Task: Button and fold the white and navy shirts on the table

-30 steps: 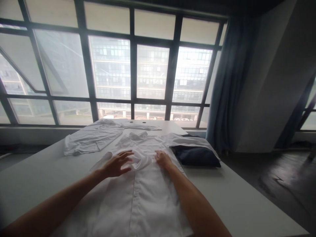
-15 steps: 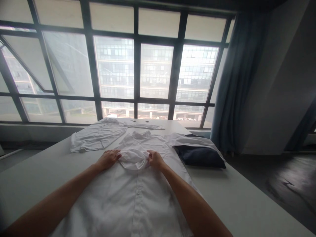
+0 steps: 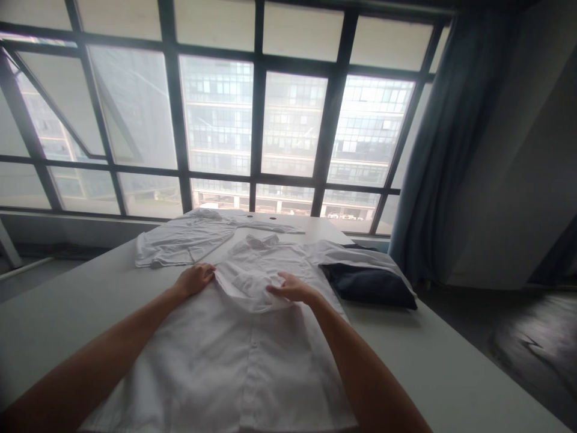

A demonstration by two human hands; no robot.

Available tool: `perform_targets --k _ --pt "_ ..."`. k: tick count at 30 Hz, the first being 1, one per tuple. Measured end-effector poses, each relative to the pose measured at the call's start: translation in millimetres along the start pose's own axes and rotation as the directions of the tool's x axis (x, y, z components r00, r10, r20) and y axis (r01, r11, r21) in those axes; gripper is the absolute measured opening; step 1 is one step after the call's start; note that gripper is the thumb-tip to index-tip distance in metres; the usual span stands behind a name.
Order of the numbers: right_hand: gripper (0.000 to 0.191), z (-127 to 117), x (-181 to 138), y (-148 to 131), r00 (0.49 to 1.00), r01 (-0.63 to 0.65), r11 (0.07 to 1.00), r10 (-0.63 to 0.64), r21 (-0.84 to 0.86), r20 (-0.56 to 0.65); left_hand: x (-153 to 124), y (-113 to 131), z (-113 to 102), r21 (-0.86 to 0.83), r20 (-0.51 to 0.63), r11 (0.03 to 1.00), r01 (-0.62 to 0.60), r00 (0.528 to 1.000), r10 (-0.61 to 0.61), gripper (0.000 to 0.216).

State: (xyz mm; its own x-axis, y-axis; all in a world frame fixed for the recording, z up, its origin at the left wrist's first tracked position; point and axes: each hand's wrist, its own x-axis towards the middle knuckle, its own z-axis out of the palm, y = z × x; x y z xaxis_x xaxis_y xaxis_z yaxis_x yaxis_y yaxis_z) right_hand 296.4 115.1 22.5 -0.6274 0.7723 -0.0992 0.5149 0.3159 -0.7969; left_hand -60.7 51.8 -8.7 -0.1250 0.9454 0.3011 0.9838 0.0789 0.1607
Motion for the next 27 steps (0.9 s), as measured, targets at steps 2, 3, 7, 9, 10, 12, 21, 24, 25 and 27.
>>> perform_targets --k 2,3,7,9,10,12,21,24,25,27 --pt "0.041 9.5 5.9 -3.5 0.998 0.069 0.989 -0.068 -0.131 0.008 -0.1 1.1 -0.7 0.004 -0.026 1.000 0.014 1.000 -0.014 0.027" --pt "0.030 13.0 8.8 -4.8 0.994 0.111 0.980 -0.109 -0.166 0.019 -0.1 1.4 -1.2 0.006 -0.037 1.000 0.020 0.999 -0.020 0.027" --pt "0.016 10.2 10.1 -9.7 0.960 0.245 0.969 -0.244 -0.007 -0.136 0.0 1.8 -1.9 0.005 -0.070 0.999 0.044 0.997 -0.043 0.026" --pt "0.024 -3.2 1.4 -11.5 0.952 0.284 0.938 -0.251 0.199 -0.177 0.1 1.5 -1.8 0.001 -0.082 0.998 0.055 0.995 -0.055 0.025" --pt "0.029 -12.1 -4.9 -11.7 0.961 0.266 0.921 -0.229 0.285 -0.156 0.1 1.3 -1.8 -0.004 -0.087 0.998 0.062 0.994 -0.062 0.025" --pt "0.041 -31.2 -18.2 -9.3 0.989 0.145 0.913 -0.134 0.380 -0.056 0.0 0.8 -1.7 -0.015 -0.092 0.997 0.080 0.992 -0.081 0.024" --pt "0.072 -53.3 -16.3 26.2 0.932 -0.089 0.979 0.016 0.184 0.363 0.0 0.4 -3.0 -0.024 -0.100 0.983 0.183 0.978 -0.184 0.022" --pt "0.066 -46.9 -9.0 29.2 0.945 -0.156 0.988 0.155 -0.021 0.288 -0.6 0.2 -2.7 -0.019 -0.099 0.979 0.203 0.974 -0.204 0.023" --pt "0.064 -45.4 -8.2 28.7 0.955 -0.180 0.978 0.199 -0.105 0.219 -0.7 0.3 -2.3 -0.008 -0.100 0.980 0.197 0.975 -0.197 0.023" --pt "0.060 -42.9 -8.2 25.9 0.966 -0.209 0.946 0.239 -0.249 0.099 0.1 1.7 -1.1 0.035 -0.115 0.988 0.148 0.983 -0.143 0.022"
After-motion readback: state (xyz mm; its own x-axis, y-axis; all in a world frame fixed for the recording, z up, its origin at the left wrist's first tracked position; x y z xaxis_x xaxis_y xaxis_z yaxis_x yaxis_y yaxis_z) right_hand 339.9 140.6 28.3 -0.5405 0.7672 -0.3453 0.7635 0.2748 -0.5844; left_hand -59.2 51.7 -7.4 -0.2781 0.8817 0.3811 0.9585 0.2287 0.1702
